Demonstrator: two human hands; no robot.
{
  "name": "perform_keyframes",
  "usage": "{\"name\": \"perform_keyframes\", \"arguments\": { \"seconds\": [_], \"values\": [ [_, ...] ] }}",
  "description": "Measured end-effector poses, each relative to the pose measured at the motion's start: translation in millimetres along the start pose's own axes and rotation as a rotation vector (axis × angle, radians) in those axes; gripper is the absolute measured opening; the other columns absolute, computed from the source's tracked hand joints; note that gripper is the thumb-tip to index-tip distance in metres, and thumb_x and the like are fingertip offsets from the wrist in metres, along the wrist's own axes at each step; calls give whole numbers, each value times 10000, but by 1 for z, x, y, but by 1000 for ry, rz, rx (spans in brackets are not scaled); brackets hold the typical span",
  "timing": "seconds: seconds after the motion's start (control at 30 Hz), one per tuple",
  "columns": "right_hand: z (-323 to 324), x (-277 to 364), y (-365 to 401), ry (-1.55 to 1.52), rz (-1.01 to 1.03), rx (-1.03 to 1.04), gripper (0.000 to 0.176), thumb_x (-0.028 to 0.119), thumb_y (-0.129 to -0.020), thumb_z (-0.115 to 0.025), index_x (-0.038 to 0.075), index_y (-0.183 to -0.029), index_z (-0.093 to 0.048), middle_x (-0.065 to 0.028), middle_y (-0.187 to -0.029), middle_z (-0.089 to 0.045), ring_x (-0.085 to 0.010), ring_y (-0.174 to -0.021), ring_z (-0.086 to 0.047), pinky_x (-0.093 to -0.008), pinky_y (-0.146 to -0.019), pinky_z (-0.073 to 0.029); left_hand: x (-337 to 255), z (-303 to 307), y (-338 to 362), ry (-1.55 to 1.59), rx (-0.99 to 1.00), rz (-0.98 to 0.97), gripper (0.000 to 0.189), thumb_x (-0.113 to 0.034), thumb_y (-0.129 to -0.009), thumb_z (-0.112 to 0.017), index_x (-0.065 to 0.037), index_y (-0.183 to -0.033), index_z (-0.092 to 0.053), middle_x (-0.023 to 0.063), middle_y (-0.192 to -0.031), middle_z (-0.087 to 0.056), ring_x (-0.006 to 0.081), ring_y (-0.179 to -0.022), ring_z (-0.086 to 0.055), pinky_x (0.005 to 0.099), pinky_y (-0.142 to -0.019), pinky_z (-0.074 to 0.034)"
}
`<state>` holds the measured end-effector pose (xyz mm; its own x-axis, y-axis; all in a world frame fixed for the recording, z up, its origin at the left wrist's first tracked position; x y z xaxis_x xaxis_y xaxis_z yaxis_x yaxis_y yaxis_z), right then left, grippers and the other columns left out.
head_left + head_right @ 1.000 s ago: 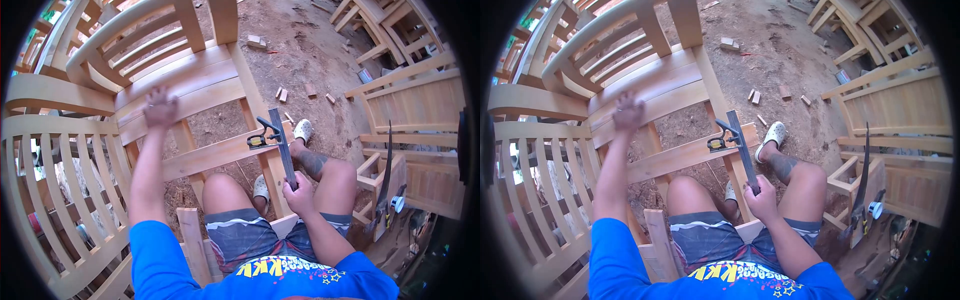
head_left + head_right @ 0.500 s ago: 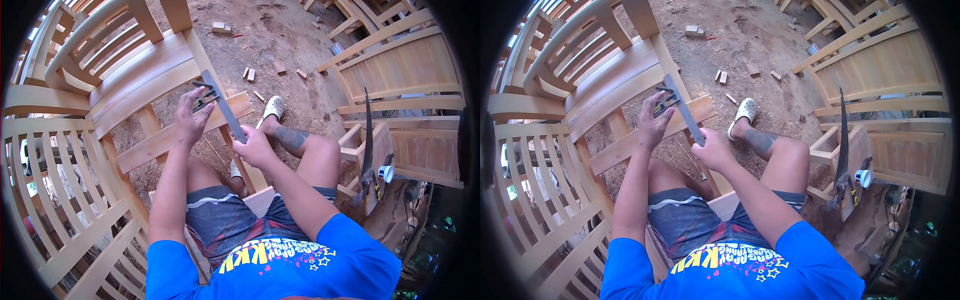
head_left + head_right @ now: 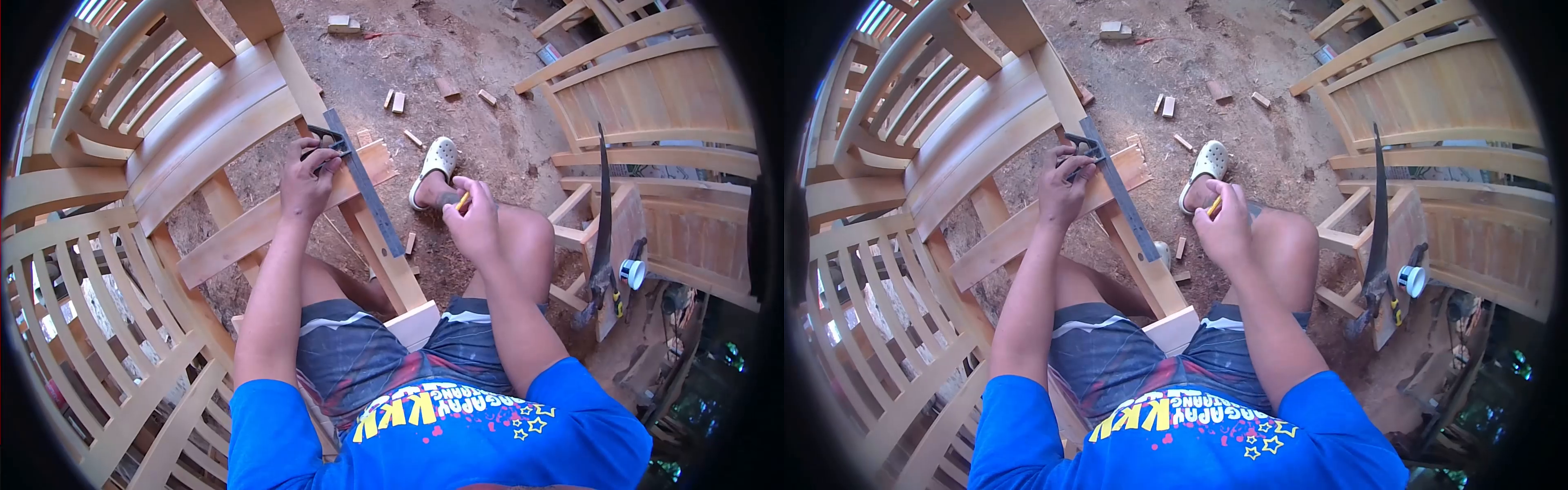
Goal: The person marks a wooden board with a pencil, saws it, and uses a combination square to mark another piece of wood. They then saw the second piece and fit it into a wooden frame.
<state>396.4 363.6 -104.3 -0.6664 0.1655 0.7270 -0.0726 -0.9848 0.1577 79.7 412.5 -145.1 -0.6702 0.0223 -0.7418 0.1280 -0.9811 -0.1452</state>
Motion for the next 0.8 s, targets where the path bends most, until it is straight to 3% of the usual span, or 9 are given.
{"name": "perform_keyframes", "arguments": {
  "seconds": [0.1,0.23,0.33,0.43,0.53,0.73,0.8],
  "values": [
    [7,6,-6,-301,-175,283,536,-82,-1027,-506,65,-1542,-516,-143,-1281,-692,-156,-829,-734,-300,-714,-637,-7,0,1,30,6,66,159,-215,-906,-854,-151,-1052,-845,81,-1264,-655,280,-1121,-702,394,-932,-583],
    [6,23,1,-343,-218,342,598,-42,-1051,-530,98,-1619,-410,-163,-1287,-748,-150,-829,-747,-302,-717,-636,-7,-2,1,16,15,67,175,-237,-894,-867,-168,-1054,-856,65,-1258,-666,264,-1130,-703,389,-917,-592],
    [-3,23,1,-254,-298,342,548,-8,-1041,-578,113,-1571,-511,-177,-1221,-770,-187,-833,-758,-329,-758,-627,-1,-5,-1,4,-12,43,167,-306,-901,-859,-220,-1044,-864,0,-1255,-678,228,-1034,-739,373,-842,-599],
    [-9,18,-1,-131,-220,359,440,53,-1030,-630,104,-1467,-637,-191,-1195,-774,-251,-872,-770,-382,-806,-603,1,-6,0,-24,-24,28,164,-341,-905,-854,-247,-1038,-867,-33,-1254,-686,214,-981,-758,367,-800,-601],
    [-6,25,0,-59,-38,243,359,117,-1015,-669,72,-1369,-707,-187,-1135,-775,-299,-902,-766,-419,-840,-577,1,-6,0,-23,-15,34,162,-342,-906,-853,-250,-1039,-866,-31,-1257,-690,217,-972,-761,371,-789,-603],
    [-19,21,-6,-29,271,138,369,165,-996,-705,64,-1351,-712,-172,-969,-771,-306,-859,-755,-409,-816,-582,2,-6,1,-42,-24,24,152,-328,-908,-850,-243,-1033,-862,-23,-1263,-695,223,-965,-764,373,-780,-602],
    [-27,20,-5,-239,6,227,315,159,-990,-716,41,-1281,-733,-172,-978,-775,-304,-840,-760,-410,-795,-589,-2,-6,-1,-28,-3,55,151,-296,-907,-851,-221,-1038,-859,-4,-1271,-690,227,-1019,-749,376,-825,-597]
  ]
}}
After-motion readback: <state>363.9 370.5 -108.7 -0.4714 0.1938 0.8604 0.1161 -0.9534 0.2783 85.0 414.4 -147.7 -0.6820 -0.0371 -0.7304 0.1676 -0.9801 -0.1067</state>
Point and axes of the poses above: each hand's wrist, its own y-axis away from the middle knuckle, its own z-axis out of the back of the hand, x = y × z, the point moved 2 cm from there along -y, towards the middle knuckle
